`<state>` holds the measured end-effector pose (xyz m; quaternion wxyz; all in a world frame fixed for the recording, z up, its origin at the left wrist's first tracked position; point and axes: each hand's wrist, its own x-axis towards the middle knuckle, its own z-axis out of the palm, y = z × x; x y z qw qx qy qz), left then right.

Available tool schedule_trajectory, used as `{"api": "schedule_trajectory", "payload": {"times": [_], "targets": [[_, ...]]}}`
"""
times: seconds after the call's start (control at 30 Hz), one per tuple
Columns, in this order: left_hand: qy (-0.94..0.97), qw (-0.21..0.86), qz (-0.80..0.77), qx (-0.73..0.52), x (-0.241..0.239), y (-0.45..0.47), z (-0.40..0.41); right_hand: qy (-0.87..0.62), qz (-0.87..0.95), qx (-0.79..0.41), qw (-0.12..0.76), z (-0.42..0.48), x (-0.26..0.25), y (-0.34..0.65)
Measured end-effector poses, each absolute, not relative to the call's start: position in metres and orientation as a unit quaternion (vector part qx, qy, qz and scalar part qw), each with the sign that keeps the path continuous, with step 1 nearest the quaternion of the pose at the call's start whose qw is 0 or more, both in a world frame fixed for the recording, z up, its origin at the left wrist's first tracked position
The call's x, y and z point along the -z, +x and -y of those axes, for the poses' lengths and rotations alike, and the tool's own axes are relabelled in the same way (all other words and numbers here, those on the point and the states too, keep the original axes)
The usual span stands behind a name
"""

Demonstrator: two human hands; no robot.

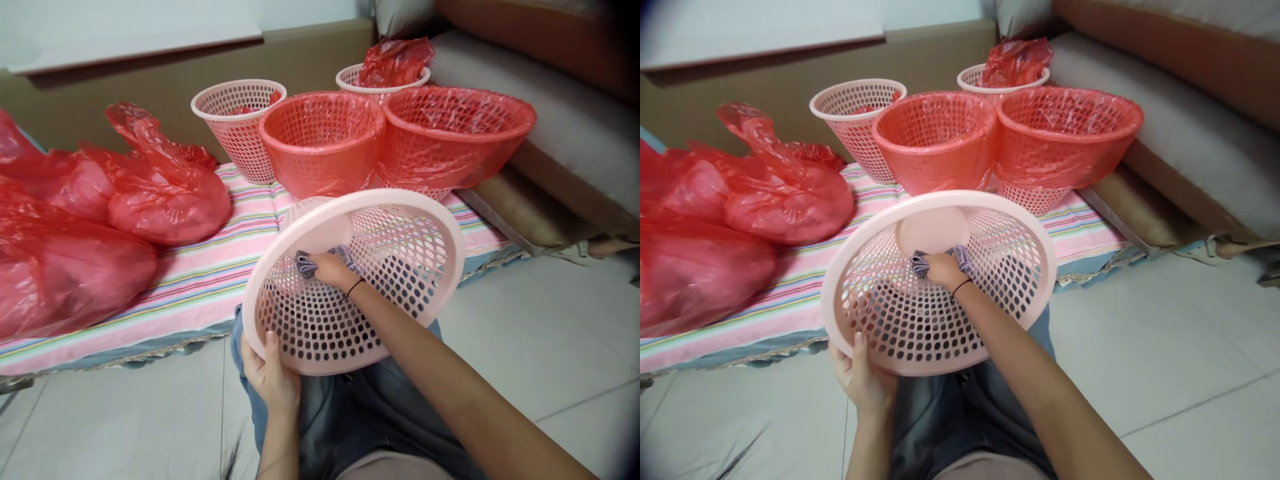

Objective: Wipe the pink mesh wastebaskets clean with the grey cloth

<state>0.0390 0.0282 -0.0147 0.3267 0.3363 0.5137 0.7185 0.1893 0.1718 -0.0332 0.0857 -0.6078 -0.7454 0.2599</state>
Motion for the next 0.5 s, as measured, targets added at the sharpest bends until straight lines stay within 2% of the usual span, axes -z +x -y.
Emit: {"api": "schedule_trajectory", "payload": {"times": [0.27, 0.5], "targets": [[0.387, 0.275, -0.544, -0.692, 0.007, 0.058, -0.029, -0.598, 0.752, -0.261, 0.094, -0.146, 0.023, 0.193], [0.402, 0.270, -0.538, -0.690, 0.004, 0.056, -0.030, -0.558, 0.762, -0.299, 0.132, -0.078, -0.002, 0.205]]}}
